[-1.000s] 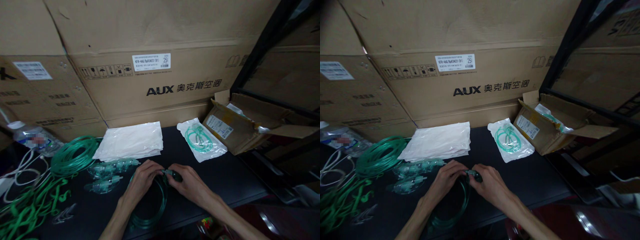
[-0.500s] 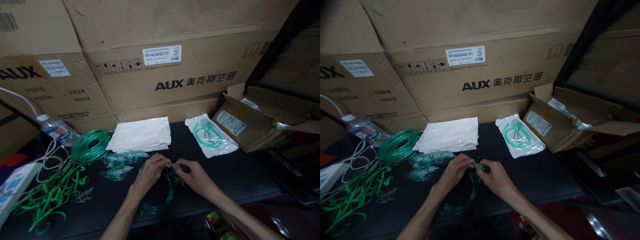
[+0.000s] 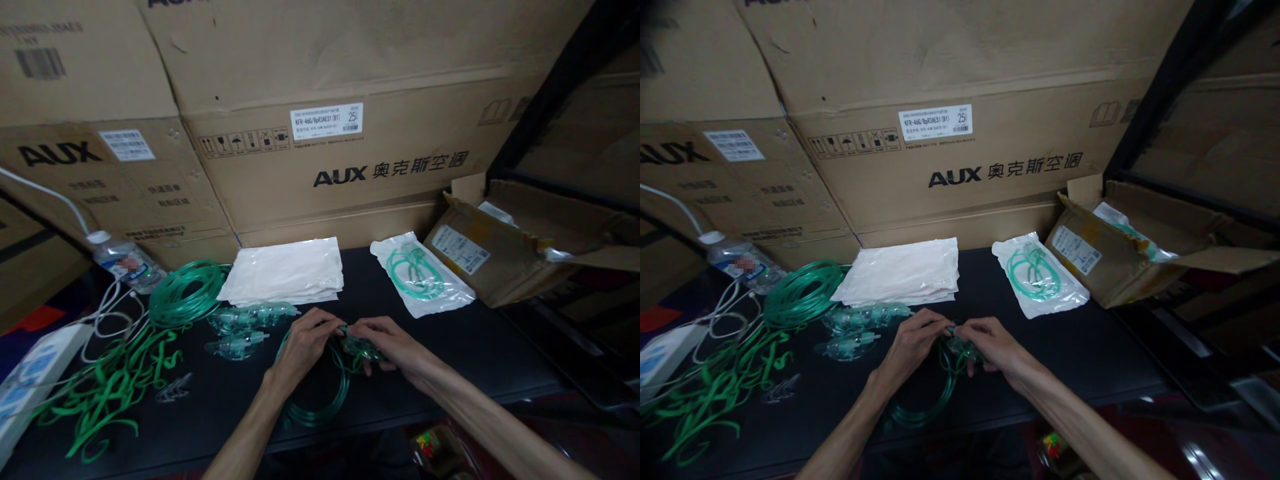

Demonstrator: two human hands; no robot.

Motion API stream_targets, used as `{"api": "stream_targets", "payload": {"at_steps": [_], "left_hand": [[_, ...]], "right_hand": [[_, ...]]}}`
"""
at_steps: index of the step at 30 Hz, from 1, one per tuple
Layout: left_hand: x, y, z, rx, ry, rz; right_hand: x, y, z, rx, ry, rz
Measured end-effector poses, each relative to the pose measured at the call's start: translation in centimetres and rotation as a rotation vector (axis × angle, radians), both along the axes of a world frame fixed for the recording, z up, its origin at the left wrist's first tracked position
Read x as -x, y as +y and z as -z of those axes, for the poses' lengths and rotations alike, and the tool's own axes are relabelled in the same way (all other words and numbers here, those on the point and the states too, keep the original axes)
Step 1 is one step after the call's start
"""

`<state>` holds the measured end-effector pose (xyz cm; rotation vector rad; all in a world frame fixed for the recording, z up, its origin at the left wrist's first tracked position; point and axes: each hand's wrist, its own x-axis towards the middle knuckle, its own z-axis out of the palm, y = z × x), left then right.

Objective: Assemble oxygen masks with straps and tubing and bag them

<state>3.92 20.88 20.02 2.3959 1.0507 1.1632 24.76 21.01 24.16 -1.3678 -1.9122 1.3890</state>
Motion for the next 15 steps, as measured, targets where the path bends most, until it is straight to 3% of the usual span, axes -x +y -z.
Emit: {"api": "stream_targets", "payload": {"at_steps": [3, 9, 12, 15], "left_hand": [[-0.1, -0.1, -0.5, 0.016, 0.003, -0.009], [-0.1, -0.2, -0.7, 0.042, 0.039, 0.008], [-0.1, 0.0, -0.5, 0.019, 0.04, 0.008], [0.0, 0.1, -0.2, -0.014, 0.033, 0.003]], "right_hand": [[0.2, -0.1, -0.3, -0.053, -0.015, -0.011], [0.6, -1.5, -0.4, -0.318, -0.126, 0.064], [0.5, -1.7, -0.1, -0.301, -0.107, 0.075], [0.3, -1.1, 0.0, -0.163, -0.021, 0.056]]}}
